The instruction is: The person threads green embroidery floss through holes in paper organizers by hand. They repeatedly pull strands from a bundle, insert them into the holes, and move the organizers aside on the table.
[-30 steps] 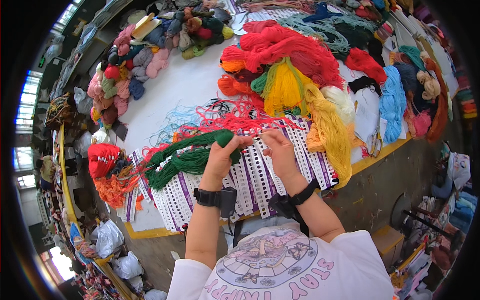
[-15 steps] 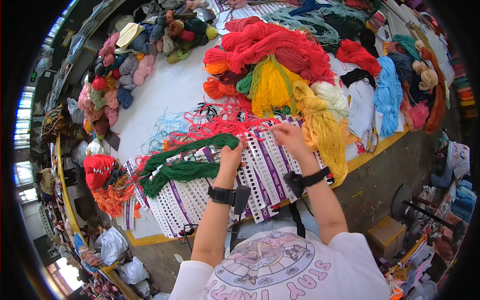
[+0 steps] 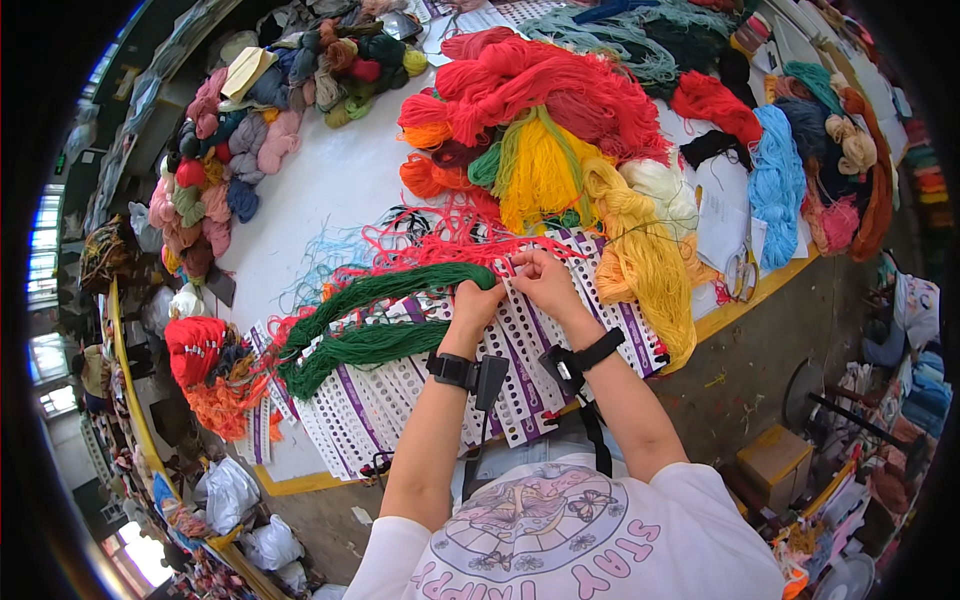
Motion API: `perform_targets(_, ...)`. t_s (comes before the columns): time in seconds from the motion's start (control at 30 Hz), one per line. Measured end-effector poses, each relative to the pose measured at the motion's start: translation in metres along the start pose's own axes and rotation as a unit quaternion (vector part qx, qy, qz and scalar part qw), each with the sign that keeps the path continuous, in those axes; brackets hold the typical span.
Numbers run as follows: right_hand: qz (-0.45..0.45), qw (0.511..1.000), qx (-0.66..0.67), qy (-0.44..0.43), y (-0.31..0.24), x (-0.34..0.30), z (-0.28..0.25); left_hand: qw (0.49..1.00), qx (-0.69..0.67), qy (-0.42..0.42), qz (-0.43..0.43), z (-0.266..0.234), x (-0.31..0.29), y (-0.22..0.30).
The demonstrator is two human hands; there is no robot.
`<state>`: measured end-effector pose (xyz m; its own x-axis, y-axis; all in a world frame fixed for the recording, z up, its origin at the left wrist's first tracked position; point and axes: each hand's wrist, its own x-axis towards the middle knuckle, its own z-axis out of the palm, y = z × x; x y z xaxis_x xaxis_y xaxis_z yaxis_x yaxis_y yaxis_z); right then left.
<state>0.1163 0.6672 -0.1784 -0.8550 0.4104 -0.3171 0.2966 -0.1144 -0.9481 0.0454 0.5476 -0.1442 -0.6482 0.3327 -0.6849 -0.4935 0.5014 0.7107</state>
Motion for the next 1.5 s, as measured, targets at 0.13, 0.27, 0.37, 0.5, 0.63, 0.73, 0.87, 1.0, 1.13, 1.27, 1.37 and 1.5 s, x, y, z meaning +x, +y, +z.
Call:
perform_targets(0.13, 0.010, 1.000, 0.003, 0.007, -0.001, -0.002, -0.004, 0.993, -0.096, 0.062, 0.018, -0.009, -0.005, 0.003)
perform_targets(0.27, 0.021, 1.000, -0.005, 0.007, -0.004, -0.005, -0.007, 0.917, -0.379, -0.125, 0.005, -0.031, -0.015, 0.007)
perform_targets(0.37, 0.043, 0.990, 0.135, 0.009, -0.004, -0.006, -0.001, 0.986, 0.039, -0.085, 0.136, -0.009, -0.020, 0.002)
perform_targets(0.5, 0.028, 0.995, 0.067, 0.072, 0.006, -0.004, 0.008, 0.987, 0.042, 0.093, 0.123, -0.028, -0.007, -0.008)
perform_targets(0.63, 0.018, 0.991, -0.049, 0.124, 0.009, -0.005, 0.015, 0.897, -0.289, 0.317, 0.108, -0.185, -0.008, -0.020)
perform_targets(0.73, 0.015, 0.984, -0.105, 0.140, 0.012, -0.006, 0.021, 0.827, -0.303, 0.440, 0.177, -0.247, -0.039, -0.031)
perform_targets(0.87, -0.039, 0.975, -0.158, 0.150, -0.020, -0.011, 0.037, 0.906, -0.376, 0.002, 0.195, -0.174, -0.067, 0.007)
perform_targets(1.0, -0.075, 0.986, 0.134, -0.071, -0.097, -0.040, 0.069, 0.895, -0.394, -0.154, 0.140, -0.098, -0.100, 0.044)
perform_targets(1.13, -0.053, 0.977, 0.148, -0.145, -0.107, -0.050, 0.071, 0.899, -0.359, -0.198, 0.152, -0.081, -0.096, 0.038)
perform_targets(1.27, 0.028, 0.978, 0.160, -0.128, -0.119, -0.059, 0.062, 0.900, -0.358, -0.196, 0.156, -0.081, -0.100, 0.039)
perform_targets(1.37, -0.004, 0.982, 0.148, -0.118, -0.113, -0.061, 0.061, 0.905, -0.349, -0.192, 0.153, -0.080, -0.102, 0.041)
perform_targets(1.5, -0.070, 0.980, 0.147, -0.114, -0.094, -0.062, 0.066, 0.911, -0.318, -0.216, 0.149, -0.075, -0.103, 0.039)
